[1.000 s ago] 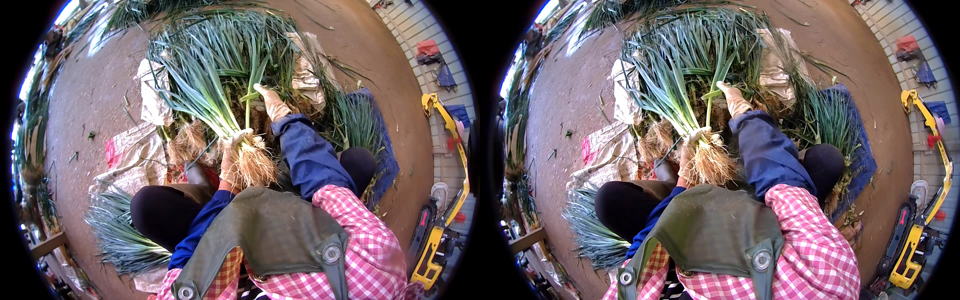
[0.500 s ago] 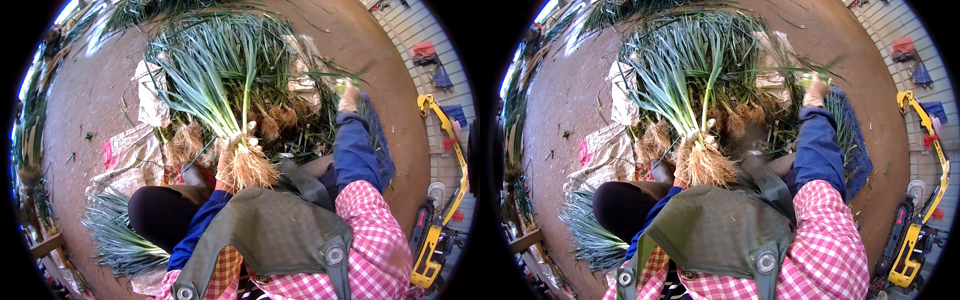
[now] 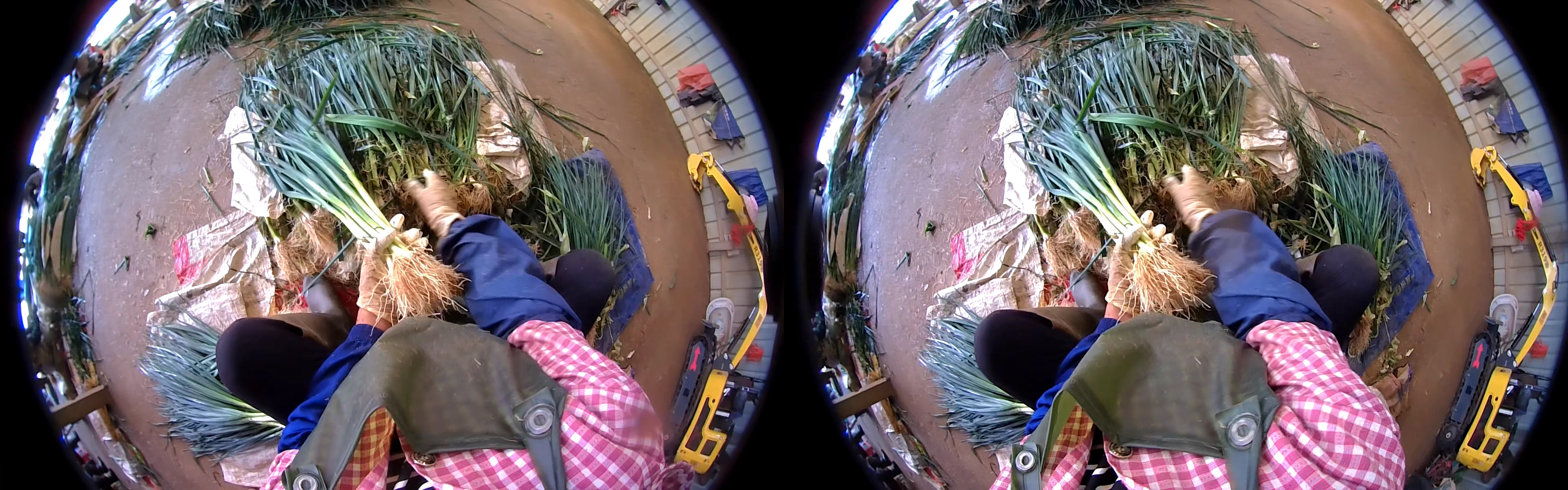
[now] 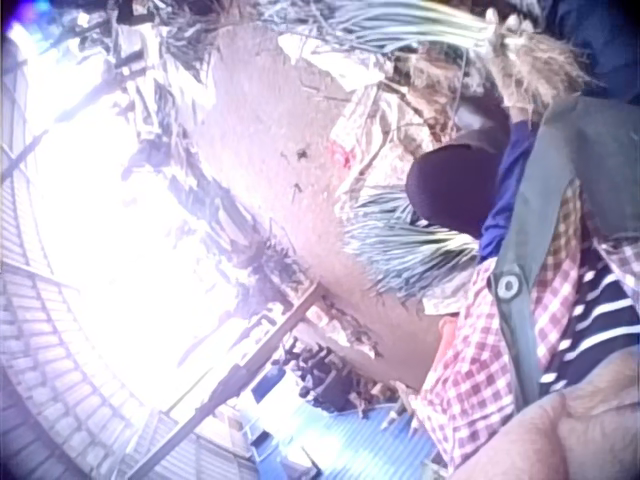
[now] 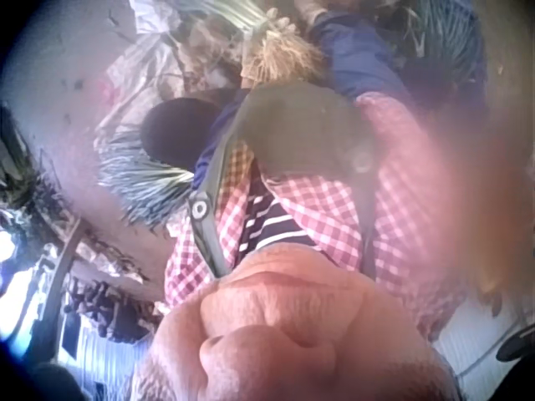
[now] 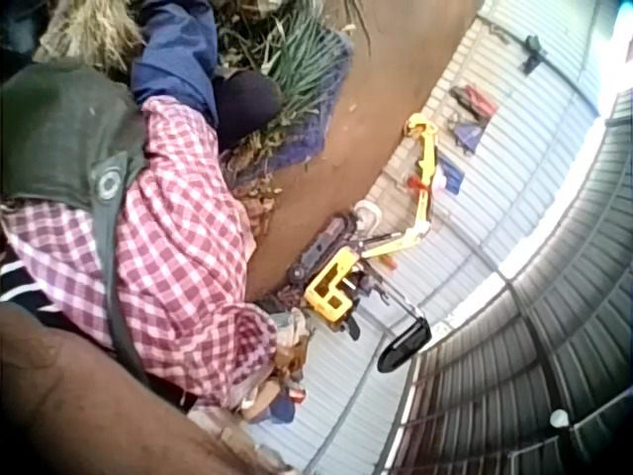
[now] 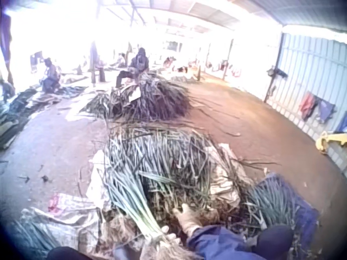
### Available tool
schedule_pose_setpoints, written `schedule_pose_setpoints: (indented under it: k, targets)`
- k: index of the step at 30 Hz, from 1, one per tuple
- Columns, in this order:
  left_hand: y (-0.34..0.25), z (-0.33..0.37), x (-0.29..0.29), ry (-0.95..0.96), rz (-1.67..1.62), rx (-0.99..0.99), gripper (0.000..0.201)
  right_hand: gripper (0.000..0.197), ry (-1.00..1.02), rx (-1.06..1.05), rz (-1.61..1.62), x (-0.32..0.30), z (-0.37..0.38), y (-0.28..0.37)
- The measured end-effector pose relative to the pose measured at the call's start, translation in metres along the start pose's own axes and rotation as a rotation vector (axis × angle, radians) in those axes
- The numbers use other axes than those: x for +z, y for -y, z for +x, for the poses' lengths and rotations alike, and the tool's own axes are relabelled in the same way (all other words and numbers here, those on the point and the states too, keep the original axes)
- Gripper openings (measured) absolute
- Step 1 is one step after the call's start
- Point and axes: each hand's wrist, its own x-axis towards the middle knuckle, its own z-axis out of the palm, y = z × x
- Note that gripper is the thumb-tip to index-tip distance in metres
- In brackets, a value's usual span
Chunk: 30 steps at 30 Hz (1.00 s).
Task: The person sits on the ground and sorts harvested green plants, removing outer leaves and dirt by hand while wearing gloves, and places the cleaned plants into bundles.
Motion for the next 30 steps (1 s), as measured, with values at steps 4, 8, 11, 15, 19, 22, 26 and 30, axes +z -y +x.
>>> schedule_pose_setpoints:
  k: [4,8,11,15,19,22,26,30]
  targets:
    - [-0.003,0.005,-0.009,0.016,0.029,0.004,0.045,0.075,0.077,0.135,-0.212,0.023,0.014,0.021]
    - [0.003,0.014,-0.006,0.050,0.035,-0.013,0.045,0.073,0.278,0.132,0.139,0.012,0.041,-0.001]
    - [-0.003,0.013,-0.016,0.035,0.030,0.023,0.045,0.052,0.541,0.020,0.670,-0.025,0.031,0.023]
    - [-0.005,0.012,-0.009,0.059,0.029,0.060,0.044,0.036,0.283,-0.298,1.243,-0.135,0.028,0.064]
    - [0.003,0.015,0.000,0.052,0.063,0.053,0.045,0.013,-0.185,-0.286,0.392,-0.170,0.034,0.049]
    - [0.003,0.013,0.005,0.003,0.130,0.036,0.045,0.019,0.079,-0.153,-0.238,-0.125,0.017,0.026]
    - [0.004,0.011,0.003,0.034,0.110,0.015,0.044,0.054,0.246,-0.217,-0.456,-0.079,0.017,-0.025]
    - [0.006,0.014,-0.005,0.033,0.121,0.006,0.046,0.056,0.183,-0.116,0.103,-0.073,-0.003,-0.024]
